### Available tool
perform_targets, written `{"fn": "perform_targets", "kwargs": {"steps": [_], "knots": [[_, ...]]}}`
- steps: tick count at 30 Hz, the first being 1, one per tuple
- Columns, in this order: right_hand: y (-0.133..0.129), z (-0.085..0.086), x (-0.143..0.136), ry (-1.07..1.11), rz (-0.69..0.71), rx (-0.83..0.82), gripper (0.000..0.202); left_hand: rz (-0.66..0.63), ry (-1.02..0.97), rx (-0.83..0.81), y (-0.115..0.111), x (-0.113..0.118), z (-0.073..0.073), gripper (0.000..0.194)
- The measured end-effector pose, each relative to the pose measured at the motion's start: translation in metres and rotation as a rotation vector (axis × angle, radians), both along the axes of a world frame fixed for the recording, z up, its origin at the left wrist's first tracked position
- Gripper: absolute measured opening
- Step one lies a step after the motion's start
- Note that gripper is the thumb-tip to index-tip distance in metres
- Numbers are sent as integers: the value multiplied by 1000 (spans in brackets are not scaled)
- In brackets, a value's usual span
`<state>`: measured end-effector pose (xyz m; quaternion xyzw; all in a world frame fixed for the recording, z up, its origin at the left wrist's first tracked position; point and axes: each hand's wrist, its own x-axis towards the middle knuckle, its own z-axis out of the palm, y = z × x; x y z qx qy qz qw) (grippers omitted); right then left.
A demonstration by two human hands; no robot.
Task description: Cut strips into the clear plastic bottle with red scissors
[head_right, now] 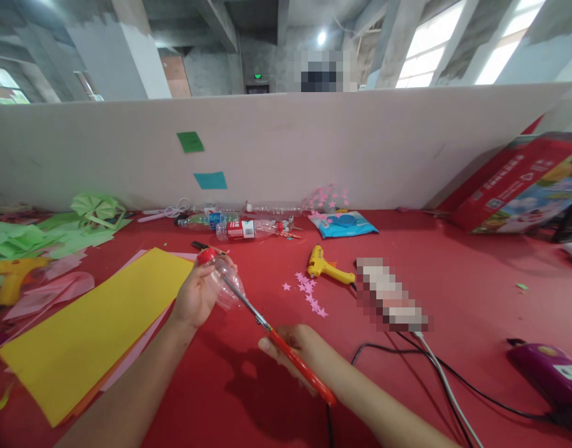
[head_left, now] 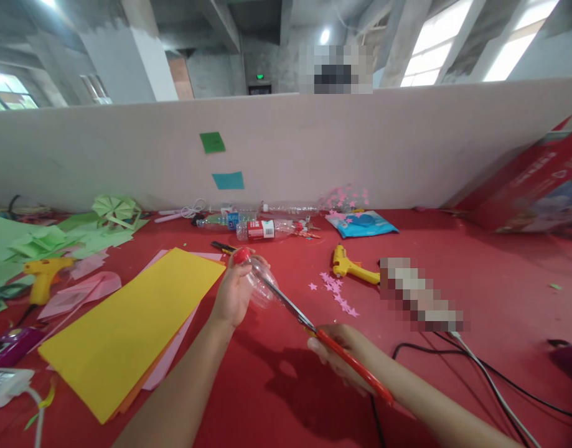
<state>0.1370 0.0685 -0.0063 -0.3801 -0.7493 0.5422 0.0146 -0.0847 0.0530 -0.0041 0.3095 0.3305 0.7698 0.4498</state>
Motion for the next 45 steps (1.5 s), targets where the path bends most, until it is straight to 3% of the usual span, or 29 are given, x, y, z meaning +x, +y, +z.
{"fn": "perform_targets", "kwargs": {"steps": [8, 45], "knots": [[0, -6, 4, 16, -7, 7, 50, -4, 24, -10, -1, 6, 0, 20], [-7, 0, -3, 18, -72, -95, 51, -4, 26, -44, -2, 14, -4, 20]]}}
